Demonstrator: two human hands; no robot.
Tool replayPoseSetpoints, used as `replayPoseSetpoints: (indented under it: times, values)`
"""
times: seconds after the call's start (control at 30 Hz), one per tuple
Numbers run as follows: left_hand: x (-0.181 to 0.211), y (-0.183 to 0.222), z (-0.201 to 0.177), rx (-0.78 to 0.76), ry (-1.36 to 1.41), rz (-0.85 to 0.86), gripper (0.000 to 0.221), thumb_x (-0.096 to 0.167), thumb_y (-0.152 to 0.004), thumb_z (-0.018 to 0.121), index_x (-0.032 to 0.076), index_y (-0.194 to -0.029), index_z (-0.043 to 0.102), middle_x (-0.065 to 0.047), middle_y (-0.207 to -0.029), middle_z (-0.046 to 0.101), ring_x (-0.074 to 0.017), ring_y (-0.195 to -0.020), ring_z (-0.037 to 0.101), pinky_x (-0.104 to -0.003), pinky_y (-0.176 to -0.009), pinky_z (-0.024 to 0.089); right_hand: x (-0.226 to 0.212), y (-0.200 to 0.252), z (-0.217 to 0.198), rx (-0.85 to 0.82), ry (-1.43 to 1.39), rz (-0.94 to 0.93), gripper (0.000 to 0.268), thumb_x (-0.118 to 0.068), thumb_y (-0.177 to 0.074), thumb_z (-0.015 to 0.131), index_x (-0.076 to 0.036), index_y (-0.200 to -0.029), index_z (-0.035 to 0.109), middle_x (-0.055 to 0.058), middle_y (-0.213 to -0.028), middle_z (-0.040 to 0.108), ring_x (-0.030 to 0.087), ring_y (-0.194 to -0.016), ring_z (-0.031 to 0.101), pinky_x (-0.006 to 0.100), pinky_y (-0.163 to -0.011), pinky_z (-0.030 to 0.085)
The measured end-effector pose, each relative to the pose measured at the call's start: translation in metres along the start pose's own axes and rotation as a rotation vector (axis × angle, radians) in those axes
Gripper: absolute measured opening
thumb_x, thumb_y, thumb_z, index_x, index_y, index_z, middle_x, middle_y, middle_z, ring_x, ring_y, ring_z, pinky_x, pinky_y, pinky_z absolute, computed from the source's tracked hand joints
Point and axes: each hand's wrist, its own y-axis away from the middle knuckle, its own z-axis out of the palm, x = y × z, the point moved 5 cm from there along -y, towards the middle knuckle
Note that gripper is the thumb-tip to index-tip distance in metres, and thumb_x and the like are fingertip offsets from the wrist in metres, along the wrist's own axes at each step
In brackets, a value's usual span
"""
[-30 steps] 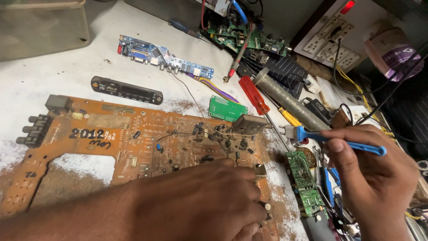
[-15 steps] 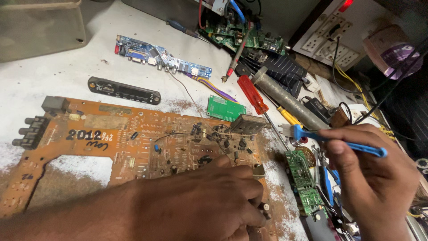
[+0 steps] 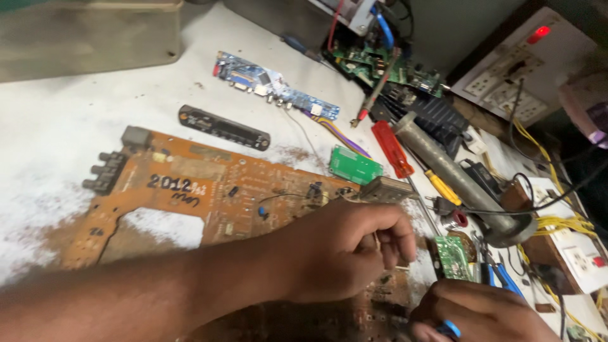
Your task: The person manipulates components on a circuit board by hand and using a tool.
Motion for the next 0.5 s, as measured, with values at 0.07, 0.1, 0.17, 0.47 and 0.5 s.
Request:
replayPoseSetpoints:
  times: [0.07,0.1,0.17,0.47,0.5]
  values:
    - [-0.006,0.002,-0.003,0.002,0.020,-0.036,0.028,0.000,-0.086,0.049,0.002,-0.109,0.064,-0.008,-0.097,0.066,-0.0118,-0.082,0.063,-0.026,-0.073,0.053,0.014,-0.002,0.012,-0.030,0.108,0.120,0.019,-0.033,-0.085,0.081,-0.013,-0.085,0.080,-0.002,-0.084,0.075,0.013,-0.081,0.074,0.029,-0.072,0.057]
    - [-0.009,0.002,-0.003,-0.008,0.038,-0.071,0.028,0.000,-0.085,0.050,0.003,-0.110,0.064,-0.007,-0.096,0.064,-0.0110,-0.079,0.062,-0.025,-0.071,0.052,0.021,-0.002,0.013,-0.049,0.218,0.246,0.023,-0.036,-0.081,0.083,-0.014,-0.087,0.081,-0.004,-0.087,0.074,0.009,-0.083,0.075,0.027,-0.076,0.059]
    - [-0.007,0.003,-0.003,0.011,-0.010,-0.011,0.027,0.000,-0.086,0.051,0.002,-0.110,0.064,-0.007,-0.096,0.065,-0.0098,-0.084,0.063,-0.025,-0.071,0.052,0.002,-0.007,0.008,0.051,0.210,0.056,0.019,-0.034,-0.088,0.078,-0.015,-0.090,0.079,-0.005,-0.090,0.077,0.008,-0.086,0.075,0.026,-0.078,0.059]
    - [-0.007,0.002,-0.008,-0.004,-0.045,-0.025,0.028,0.003,-0.087,0.055,0.003,-0.114,0.064,-0.006,-0.096,0.067,-0.0081,-0.079,0.060,-0.024,-0.068,0.051,-0.004,-0.013,-0.006,0.100,0.096,0.169,0.019,-0.032,-0.094,0.074,-0.016,-0.087,0.082,-0.005,-0.086,0.078,0.008,-0.077,0.073,0.024,-0.071,0.060]
    - [-0.006,0.001,-0.008,-0.009,-0.056,-0.013,0.028,0.004,-0.088,0.054,0.003,-0.114,0.064,-0.006,-0.096,0.068,-0.0069,-0.081,0.062,-0.024,-0.070,0.052,0.002,-0.015,-0.002,-0.014,0.122,0.231,0.019,-0.030,-0.092,0.075,-0.013,-0.087,0.083,-0.003,-0.082,0.074,0.010,-0.075,0.073,0.026,-0.069,0.061]
